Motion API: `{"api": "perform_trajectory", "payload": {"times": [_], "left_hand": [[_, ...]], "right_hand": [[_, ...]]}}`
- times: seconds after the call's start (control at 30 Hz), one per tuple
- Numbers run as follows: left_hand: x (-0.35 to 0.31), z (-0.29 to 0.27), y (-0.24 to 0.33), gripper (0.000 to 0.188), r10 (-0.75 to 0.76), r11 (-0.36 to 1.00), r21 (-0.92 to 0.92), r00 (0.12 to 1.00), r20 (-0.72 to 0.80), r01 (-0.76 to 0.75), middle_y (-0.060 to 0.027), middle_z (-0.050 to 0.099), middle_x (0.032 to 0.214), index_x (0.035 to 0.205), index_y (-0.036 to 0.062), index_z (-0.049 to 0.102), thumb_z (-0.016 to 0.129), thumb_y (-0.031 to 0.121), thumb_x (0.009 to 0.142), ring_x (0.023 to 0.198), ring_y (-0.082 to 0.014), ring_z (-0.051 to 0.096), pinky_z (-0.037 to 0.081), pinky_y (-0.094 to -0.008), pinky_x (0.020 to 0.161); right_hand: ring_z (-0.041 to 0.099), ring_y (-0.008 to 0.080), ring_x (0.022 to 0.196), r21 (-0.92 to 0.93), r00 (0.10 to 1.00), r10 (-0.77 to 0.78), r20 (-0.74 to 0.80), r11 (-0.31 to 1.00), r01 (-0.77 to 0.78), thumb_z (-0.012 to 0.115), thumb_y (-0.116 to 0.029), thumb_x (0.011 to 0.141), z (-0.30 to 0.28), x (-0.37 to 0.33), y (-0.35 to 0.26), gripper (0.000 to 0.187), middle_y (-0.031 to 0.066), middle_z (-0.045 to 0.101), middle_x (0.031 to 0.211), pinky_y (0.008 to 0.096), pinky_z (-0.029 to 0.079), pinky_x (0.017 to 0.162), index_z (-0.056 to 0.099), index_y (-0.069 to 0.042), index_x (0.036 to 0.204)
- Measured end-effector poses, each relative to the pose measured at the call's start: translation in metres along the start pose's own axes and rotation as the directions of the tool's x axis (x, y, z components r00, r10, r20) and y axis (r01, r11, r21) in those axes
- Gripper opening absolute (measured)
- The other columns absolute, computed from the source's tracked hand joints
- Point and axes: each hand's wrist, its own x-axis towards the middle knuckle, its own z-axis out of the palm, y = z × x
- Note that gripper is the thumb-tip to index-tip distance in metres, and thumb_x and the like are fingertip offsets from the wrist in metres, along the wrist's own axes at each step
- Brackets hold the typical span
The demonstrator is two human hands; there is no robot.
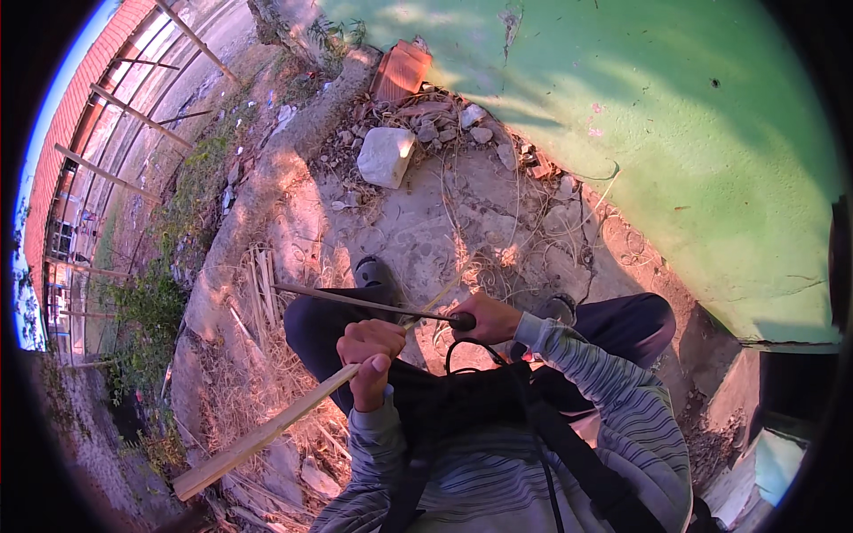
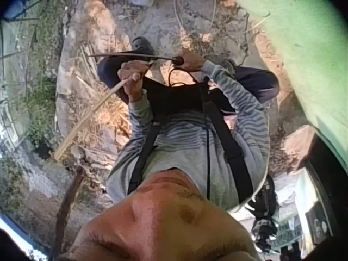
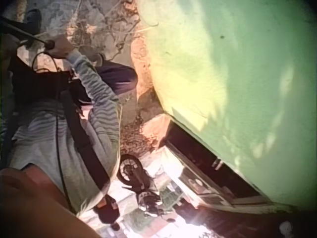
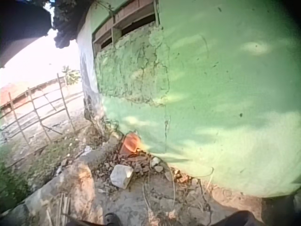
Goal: The person shaves a long wooden pole using a knife while sitting outdoors. They hold the pole with their left hand and use the knife in their right hand to scrape the outer surface, occasionally turning the pole to work on different sides.
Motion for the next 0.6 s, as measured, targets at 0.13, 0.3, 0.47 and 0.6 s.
{"api": "perform_trajectory", "payload": {"times": [0.13, 0.3, 0.47, 0.6], "left_hand": [[0.0, -0.003, 0.001, 0.057, -0.015, 1.0, 0.002, 0.999, -0.032, 0.015, -0.0007, 0.019, 0.043, 0.048, 0.0068, 0.02, 0.059, 0.022, 0.086, 0.034, -0.0161, 0.017, 0.015, -0.0336, 0.04], [0.004, 0.0, -0.003, 0.057, 0.056, 0.998, -0.006, 0.998, 0.013, -0.056, 0.0028, 0.018, 0.042, 0.048, 0.0124, 0.021, 0.057, 0.021, 0.092, 0.032, -0.0115, 0.016, 0.015, -0.0296, 0.037], [0.001, -0.009, -0.004, 0.055, 0.071, 0.997, -0.002, 0.997, -0.008, -0.071, 0.0029, 0.018, 0.042, 0.048, 0.0124, 0.022, 0.056, 0.019, 0.091, 0.032, -0.0115, 0.016, 0.016, -0.0294, 0.036], [0.004, -0.013, -0.005, 0.055, 0.058, 0.998, -0.023, 0.998, 0.021, -0.058, 0.0029, 0.019, 0.042, 0.048, 0.0121, 0.023, 0.055, 0.019, 0.092, 0.033, -0.0114, 0.017, 0.016, -0.0294, 0.036]], "right_hand": [[0.059, 0.0279, 0.061, -0.005, 1.0, -0.015, -0.028, 1.0, 0.014, 0.074, -0.025, 0.078, 0.0, 0.001, -0.014, 0.028, 0.0164, 0.063, 0.069, 0.039, 0.046, 0.061, 0.065, 0.0, 0.085], [0.061, 0.0331, 0.063, -0.043, 0.998, -0.035, -0.051, 0.999, 0.033, 0.073, -0.025, 0.077, 0.002, 0.005, -0.012, 0.028, 0.0177, 0.063, 0.07, 0.0408, 0.047, 0.062, 0.065, 0.0, 0.084], [0.062, 0.0339, 0.064, 0.001, 0.995, -0.051, -0.086, 0.999, 0.051, 0.071, -0.026, 0.077, 0.004, 0.004, -0.02, 0.027, 0.0177, 0.063, 0.07, 0.0414, 0.048, 0.064, 0.066, 0.0, 0.083], [0.053, 0.0244, 0.055, -0.013, 0.996, 0.018, -0.087, 1.0, -0.019, 0.071, -0.021, 0.077, 0.003, 0.007, -0.011, 0.023, 0.0145, 0.059, 0.064, 0.0368, 0.046, 0.059, 0.066, 0.0, 0.084]]}}
